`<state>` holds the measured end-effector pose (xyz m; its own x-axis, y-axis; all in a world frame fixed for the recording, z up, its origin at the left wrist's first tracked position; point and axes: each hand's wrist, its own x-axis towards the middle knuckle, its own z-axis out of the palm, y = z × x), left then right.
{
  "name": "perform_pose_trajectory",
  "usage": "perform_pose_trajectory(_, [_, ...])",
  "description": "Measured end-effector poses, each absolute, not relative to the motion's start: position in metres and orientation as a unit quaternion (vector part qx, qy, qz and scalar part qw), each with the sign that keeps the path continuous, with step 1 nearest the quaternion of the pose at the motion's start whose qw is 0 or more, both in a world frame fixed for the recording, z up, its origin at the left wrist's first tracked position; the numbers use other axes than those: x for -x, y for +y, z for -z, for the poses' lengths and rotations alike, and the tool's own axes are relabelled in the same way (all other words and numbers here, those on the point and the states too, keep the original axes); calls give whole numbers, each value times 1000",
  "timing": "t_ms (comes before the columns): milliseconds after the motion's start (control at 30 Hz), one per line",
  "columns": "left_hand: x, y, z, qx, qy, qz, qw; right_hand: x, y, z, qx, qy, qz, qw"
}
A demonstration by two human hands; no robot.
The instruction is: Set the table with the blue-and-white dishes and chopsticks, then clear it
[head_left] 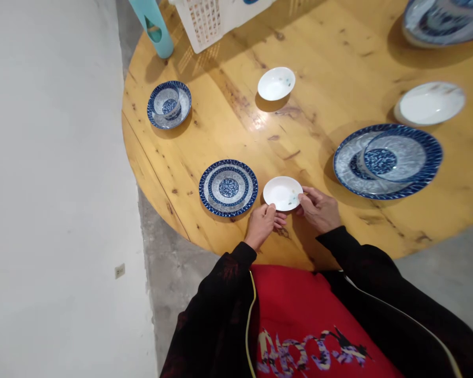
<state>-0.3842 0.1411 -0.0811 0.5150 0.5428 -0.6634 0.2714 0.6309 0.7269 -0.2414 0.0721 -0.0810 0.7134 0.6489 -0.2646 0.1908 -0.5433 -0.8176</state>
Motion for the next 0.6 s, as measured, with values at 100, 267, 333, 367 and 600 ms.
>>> perform_pose_trajectory(100, [384, 141, 82, -420, 483, -91, 763, 241, 72, 80, 834, -258, -279, 400])
perform_pose_trajectory(267, [385, 140, 84, -422, 479, -96, 764, 243, 72, 77, 834, -260, -280, 398])
perform_pose_trajectory(333, [385, 140, 85, -422, 481, -95, 763, 244, 72, 76, 835, -264, -275, 396])
perform_pose_trajectory(367, [385, 141, 85, -421, 482, -93, 762, 244, 73, 76, 835, -264, -274, 397])
perform_pose_trajectory(600, [388, 142, 83, -426, 494, -89, 753, 242, 69, 75, 828, -229, -297, 418])
